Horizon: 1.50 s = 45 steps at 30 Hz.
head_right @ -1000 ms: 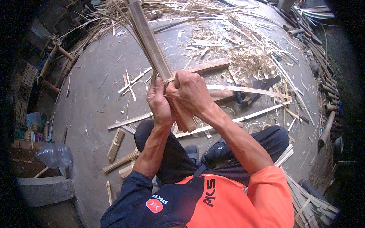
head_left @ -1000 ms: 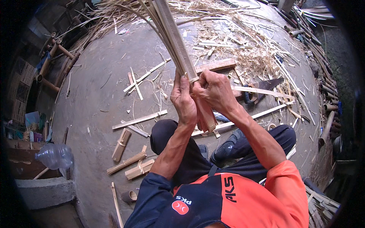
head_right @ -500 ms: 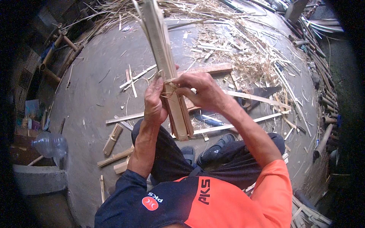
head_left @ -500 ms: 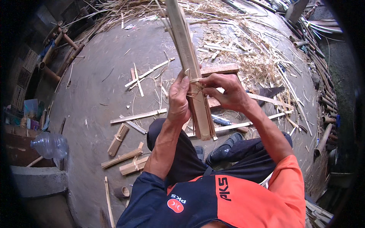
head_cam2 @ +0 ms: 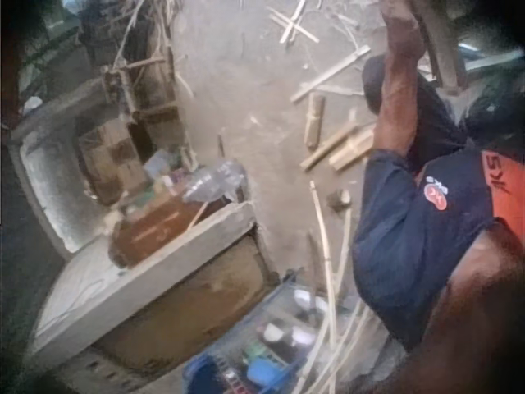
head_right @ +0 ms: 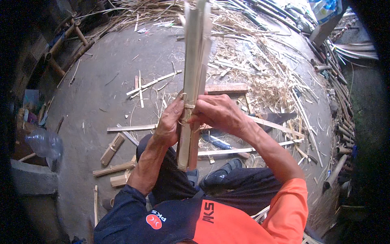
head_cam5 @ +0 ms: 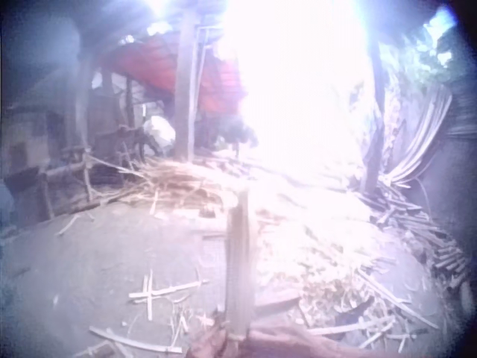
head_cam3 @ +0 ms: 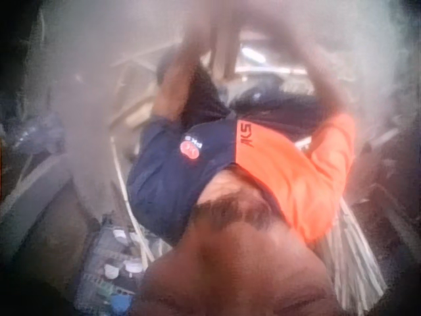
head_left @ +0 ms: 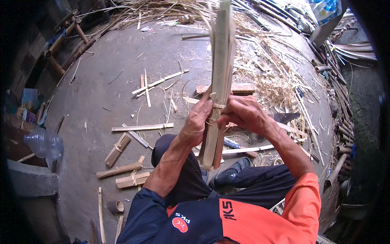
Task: The person sits on the floor and uses a knife to shave and shape thin bamboo strips. They repeatedly smooth the edges and surfaces of the strips, then bundle them together and tie the bundle with a thin strip of bamboo.
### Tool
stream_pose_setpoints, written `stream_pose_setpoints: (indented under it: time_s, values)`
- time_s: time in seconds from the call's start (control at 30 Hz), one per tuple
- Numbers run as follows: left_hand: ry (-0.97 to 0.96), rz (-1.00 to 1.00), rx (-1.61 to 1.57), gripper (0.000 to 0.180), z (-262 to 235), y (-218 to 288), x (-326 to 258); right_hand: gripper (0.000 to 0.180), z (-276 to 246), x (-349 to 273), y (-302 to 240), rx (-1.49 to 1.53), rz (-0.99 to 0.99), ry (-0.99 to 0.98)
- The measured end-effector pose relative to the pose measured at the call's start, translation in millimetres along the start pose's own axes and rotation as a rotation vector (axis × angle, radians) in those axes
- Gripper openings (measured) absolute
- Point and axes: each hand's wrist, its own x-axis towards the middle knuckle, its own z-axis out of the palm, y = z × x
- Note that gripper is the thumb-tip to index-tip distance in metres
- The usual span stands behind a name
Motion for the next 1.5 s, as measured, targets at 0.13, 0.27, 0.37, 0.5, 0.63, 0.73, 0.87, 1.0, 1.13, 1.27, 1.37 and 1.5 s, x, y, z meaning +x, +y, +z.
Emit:
stream_pose_setpoints:
  time_s: [0.13, 0.27, 0.37, 0.5, 0.63, 0.73, 0.87, 1.0, 1.13, 1.27, 1.37, 1.5]
  values:
    - [0.052, 0.052, 0.132, 0.044, -2, -1, -3, 0.030, 8, 3, -14, 0.003, 0.202, 0.010]
    - [0.095, 0.130, 0.194, 0.046, 2, -4, -2, 0.026, 15, 3, -16, 0.018, 0.287, 0.043]
    - [0.065, 0.061, 0.185, 0.047, 1, -4, -2, 0.022, 19, -4, -9, 0.076, 0.319, 0.074]
    - [0.105, 0.113, 0.249, 0.046, 1, -11, 4, 0.021, 22, -6, -6, 0.074, 0.366, 0.140]
    - [0.167, 0.140, 0.278, 0.045, -3, -14, 2, 0.021, 33, -2, 0, 0.152, 0.473, 0.219]
    - [0.240, 0.081, 0.383, 0.043, -7, -11, -2, 0.023, 40, 3, -4, 0.222, 0.492, 0.269]
    - [0.241, 0.197, 0.476, 0.042, -1, -29, 4, 0.020, 31, -9, -10, 0.201, 0.732, 0.240]
    - [0.258, 0.346, 0.258, 0.049, -14, -57, 25, 0.022, 35, -16, 19, 0.295, 0.757, 0.247]
    - [0.228, 0.340, 0.077, 0.055, -18, -45, 24, 0.020, 33, -2, 13, 0.496, 0.756, 0.192]
    - [0.247, 0.617, -0.110, 0.063, -4, -23, 30, 0.056, 44, -6, -11, 0.246, 0.579, 0.384]
    - [0.319, 0.638, -0.005, 0.078, -5, -16, 30, 0.068, 58, -31, -5, 0.253, 0.677, 0.176]
    - [0.527, 0.539, 0.262, 0.113, -23, 29, 9, 0.065, 68, -54, -4, 0.055, 0.826, 0.078]
